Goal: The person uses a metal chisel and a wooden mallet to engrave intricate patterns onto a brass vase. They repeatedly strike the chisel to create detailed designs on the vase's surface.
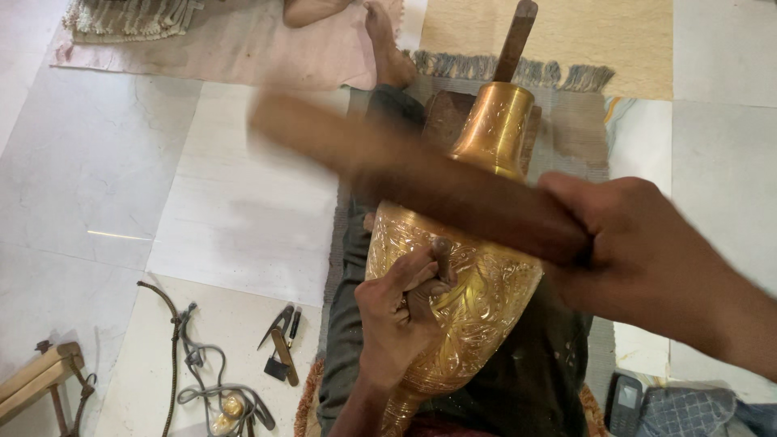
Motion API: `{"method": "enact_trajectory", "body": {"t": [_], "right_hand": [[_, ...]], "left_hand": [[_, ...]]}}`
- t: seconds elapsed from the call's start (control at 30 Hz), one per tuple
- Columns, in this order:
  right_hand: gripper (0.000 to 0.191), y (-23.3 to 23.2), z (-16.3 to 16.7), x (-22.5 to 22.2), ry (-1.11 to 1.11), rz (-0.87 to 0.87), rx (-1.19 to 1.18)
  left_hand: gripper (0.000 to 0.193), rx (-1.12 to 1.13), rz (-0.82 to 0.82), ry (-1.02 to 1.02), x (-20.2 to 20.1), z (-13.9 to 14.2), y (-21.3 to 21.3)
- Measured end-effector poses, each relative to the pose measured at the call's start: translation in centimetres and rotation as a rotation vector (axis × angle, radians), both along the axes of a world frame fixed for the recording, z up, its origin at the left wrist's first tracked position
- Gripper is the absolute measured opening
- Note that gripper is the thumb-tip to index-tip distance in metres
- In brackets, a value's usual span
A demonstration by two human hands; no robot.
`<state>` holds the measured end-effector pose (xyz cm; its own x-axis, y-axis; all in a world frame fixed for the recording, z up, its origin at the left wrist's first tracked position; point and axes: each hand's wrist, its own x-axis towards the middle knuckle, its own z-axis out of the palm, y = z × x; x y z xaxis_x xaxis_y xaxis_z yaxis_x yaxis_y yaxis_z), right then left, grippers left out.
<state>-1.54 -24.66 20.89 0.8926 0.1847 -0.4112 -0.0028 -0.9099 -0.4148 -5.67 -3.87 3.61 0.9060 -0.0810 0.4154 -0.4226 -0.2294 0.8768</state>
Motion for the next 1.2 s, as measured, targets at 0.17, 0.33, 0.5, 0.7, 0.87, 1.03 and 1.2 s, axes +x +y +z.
{"method": "enact_trajectory", "body": {"t": [0.17, 0.33, 0.5, 0.7, 0.87, 1.03, 1.2], "right_hand": [[0.027, 0.1, -0.1, 0.2, 0.094, -0.074, -0.128], [0.028, -0.1, -0.4, 0.0, 0.152, -0.073, -0.137], [0.021, -0.3, -0.1, 0.5, 0.202, 0.031, -0.340], [0.018, 0.1, 0.8, 1.0, 0.214, 0.049, -0.325], [0.019, -0.3, 0.3, 1.2, 0.199, 0.167, -0.517], [0.019, -0.8, -0.7, 0.6, 0.194, 0.023, -0.287], [0.024, -0.8, -0.7, 0.5, 0.194, -0.109, -0.044]], "left_hand": [[0.041, -0.025, -0.017, -0.047, 0.0, -0.5, 0.0], [0.038, 0.004, -0.008, -0.031, 0.3, -0.7, 0.1], [0.042, 0.017, 0.002, -0.006, 0.2, -0.4, 0.0], [0.045, 0.024, -0.017, -0.040, 0.3, 0.3, 0.1], [0.046, 0.070, -0.006, 0.007, 0.1, 0.4, 0.3], [0.051, 0.037, -0.024, 0.033, -0.1, -0.3, 0.5], [0.047, 0.013, -0.045, 0.014, 0.2, -1.0, 0.4]]}}
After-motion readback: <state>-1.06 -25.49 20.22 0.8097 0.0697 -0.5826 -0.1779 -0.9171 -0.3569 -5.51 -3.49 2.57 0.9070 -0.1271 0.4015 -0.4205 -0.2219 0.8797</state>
